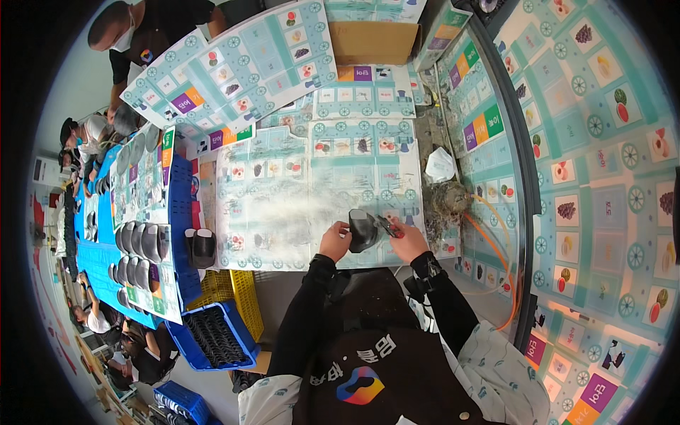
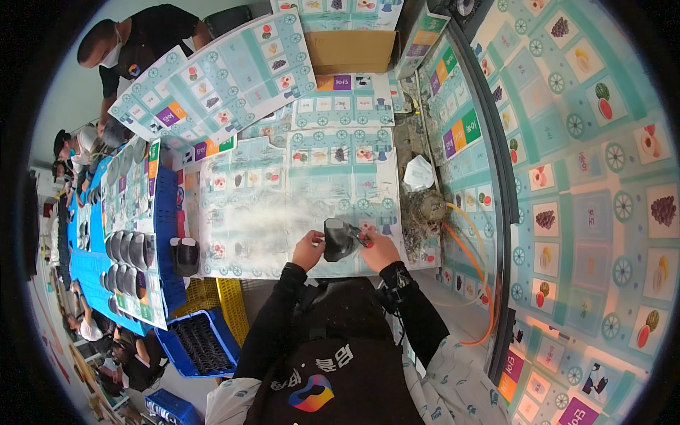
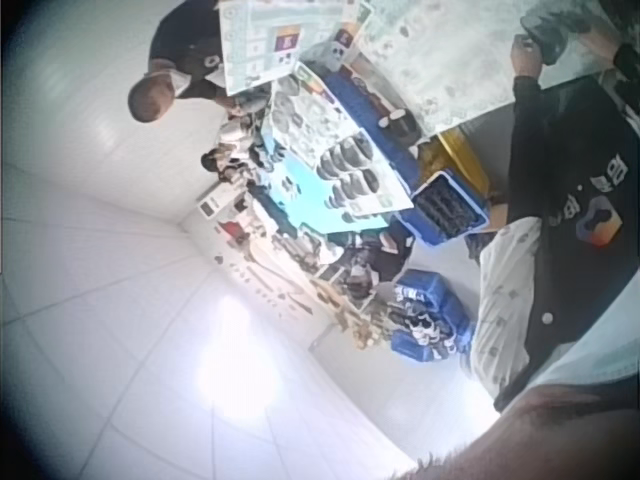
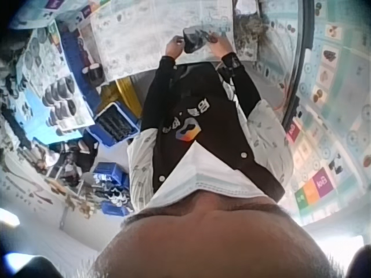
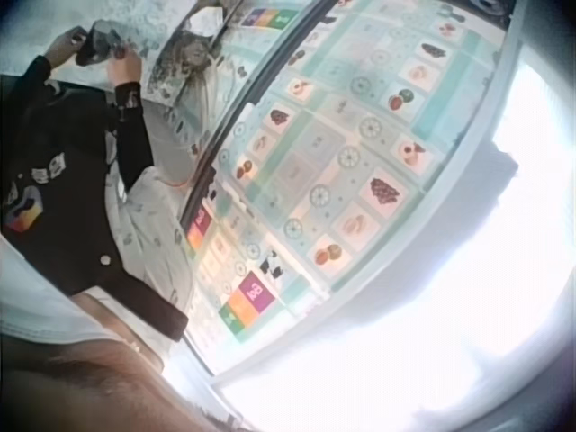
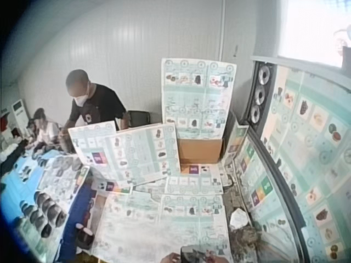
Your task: Apply a handheld heat tool to the edges of a shoe upper component on a worktable.
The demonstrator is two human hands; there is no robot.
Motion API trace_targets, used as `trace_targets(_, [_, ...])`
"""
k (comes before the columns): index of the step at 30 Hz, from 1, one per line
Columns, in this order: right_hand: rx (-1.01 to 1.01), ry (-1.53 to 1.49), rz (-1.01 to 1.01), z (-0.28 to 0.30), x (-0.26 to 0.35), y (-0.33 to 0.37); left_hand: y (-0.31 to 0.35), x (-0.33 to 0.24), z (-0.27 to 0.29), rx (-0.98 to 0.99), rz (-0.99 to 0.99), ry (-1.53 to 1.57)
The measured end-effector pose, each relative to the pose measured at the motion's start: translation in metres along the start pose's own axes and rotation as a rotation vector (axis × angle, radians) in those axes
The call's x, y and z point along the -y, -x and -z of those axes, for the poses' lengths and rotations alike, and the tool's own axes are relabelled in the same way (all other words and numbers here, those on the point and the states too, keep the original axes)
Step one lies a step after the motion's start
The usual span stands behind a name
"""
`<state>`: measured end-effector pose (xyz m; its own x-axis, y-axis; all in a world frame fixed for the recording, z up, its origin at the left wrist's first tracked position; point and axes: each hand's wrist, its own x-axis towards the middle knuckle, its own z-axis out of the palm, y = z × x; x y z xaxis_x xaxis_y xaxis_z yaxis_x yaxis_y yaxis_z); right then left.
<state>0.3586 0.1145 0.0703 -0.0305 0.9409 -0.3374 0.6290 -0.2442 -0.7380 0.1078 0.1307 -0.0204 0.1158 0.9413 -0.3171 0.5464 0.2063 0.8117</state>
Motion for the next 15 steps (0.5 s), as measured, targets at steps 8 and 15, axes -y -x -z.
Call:
trace_targets(8, [0.198, 0.075, -0.074, 0.006, 0.005, 0.023, -0.004, -0.003, 0.006, -0.021, -0.026, -0.013])
trace_targets(15, [0.317, -0.009, -0.011, 0.000, 0.006, 0.001, -0.001, 0.015, 0.000, -0.009, 0.035, -0.015])
